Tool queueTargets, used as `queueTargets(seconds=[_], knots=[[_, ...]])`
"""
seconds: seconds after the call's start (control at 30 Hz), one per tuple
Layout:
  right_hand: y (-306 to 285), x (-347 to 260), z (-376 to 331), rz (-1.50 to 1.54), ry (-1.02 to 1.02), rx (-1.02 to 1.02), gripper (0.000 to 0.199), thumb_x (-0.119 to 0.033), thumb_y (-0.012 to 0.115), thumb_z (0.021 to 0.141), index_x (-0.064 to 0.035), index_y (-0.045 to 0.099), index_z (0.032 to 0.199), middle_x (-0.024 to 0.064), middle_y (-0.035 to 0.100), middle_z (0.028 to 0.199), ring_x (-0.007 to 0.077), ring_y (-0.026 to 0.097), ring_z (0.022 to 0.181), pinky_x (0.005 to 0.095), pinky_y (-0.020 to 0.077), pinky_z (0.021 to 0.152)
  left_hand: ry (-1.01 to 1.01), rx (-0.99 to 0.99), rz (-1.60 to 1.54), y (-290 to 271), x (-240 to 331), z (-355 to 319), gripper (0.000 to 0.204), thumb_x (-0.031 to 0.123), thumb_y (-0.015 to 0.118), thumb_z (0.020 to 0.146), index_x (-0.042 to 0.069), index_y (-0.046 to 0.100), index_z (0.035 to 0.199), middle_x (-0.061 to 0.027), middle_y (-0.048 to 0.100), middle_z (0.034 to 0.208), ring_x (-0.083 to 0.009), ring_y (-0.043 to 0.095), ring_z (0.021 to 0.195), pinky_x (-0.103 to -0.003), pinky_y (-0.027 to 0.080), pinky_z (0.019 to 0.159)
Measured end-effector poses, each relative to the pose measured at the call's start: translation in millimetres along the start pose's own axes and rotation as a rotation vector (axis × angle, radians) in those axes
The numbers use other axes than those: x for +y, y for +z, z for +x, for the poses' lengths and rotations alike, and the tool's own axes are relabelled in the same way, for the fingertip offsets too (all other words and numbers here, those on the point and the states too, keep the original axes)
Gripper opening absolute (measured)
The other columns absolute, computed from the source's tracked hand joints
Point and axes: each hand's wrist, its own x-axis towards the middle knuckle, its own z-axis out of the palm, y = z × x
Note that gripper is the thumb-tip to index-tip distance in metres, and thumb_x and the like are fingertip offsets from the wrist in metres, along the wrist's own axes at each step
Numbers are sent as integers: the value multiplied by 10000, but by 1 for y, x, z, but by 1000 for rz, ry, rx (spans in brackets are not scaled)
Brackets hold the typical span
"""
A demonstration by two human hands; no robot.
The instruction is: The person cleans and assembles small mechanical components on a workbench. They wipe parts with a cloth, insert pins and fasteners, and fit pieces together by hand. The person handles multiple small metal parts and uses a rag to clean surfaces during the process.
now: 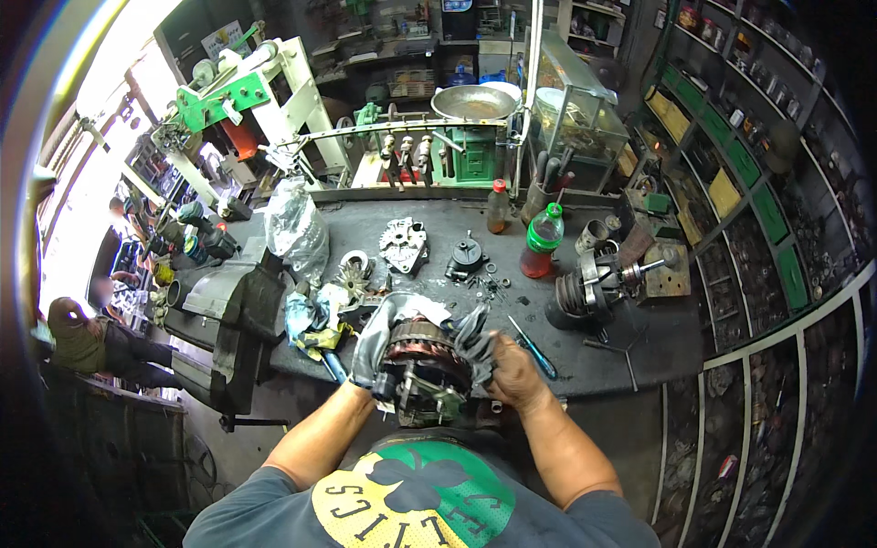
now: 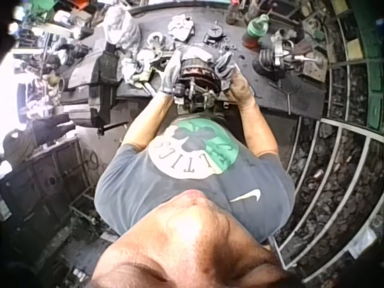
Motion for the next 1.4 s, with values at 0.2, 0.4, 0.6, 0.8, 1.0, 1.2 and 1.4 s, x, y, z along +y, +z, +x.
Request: queueTargets(seconds=[0.2,0.4,0.6,0.8,1.0,1.2,1.4], knots=[[42,-72,48,-872,62,-133,769,-529,822,995,-33,583,1532,115,653,1452,231,616,1345,346,488,1139,-22,-125,239,1,83,-7,267,249,767,1019,-6,793,1097,-44,785,972,-116,710,817,-294,570,728],[-12,-15,41,-346,-57,-102,923,-700,891,827,-16,659,1403,15,683,1269,143,626,1148,315,501,1045,93,-88,239,43,122,-10,383,387,847,955,18,748,942,17,729,839,-71,635,713,-266,509,646],[70,-73,66,-1316,0,-115,530,-511,723,1040,7,781,1131,252,760,897,391,766,872,468,585,819,178,-150,338,21,97,-1,287,294,722,1081,18,785,1034,-31,755,887,-150,645,749,-321,530,711],[-7,-36,56,-607,-144,-20,558,-518,676,1105,20,763,1225,31,773,1023,111,632,1006,342,535,900,263,-48,522,10,79,1,216,197,679,1099,56,697,936,-23,678,836,-139,599,680,-313,466,595],[31,-87,81,-1089,56,-403,510,-444,573,1157,27,719,1027,177,722,846,221,628,753,426,526,768,251,-73,507,22,110,4,290,146,667,1073,50,711,803,53,620,687,-48,509,600,-291,375,519],[9,-67,79,-650,17,20,459,-419,575,1180,-18,794,1135,35,756,894,139,646,770,330,526,691,21,213,151,43,108,18,289,228,580,1130,38,772,1026,-28,760,934,-150,666,778,-334,547,691],[6,-37,42,-44,-284,-62,727,-560,392,1186,61,664,1449,168,726,1421,266,670,1337,425,473,1222,-229,-256,-859,48,86,7,791,642,574,1039,72,533,1585,-255,631,1502,-418,662,1339,-597,556,1140]])
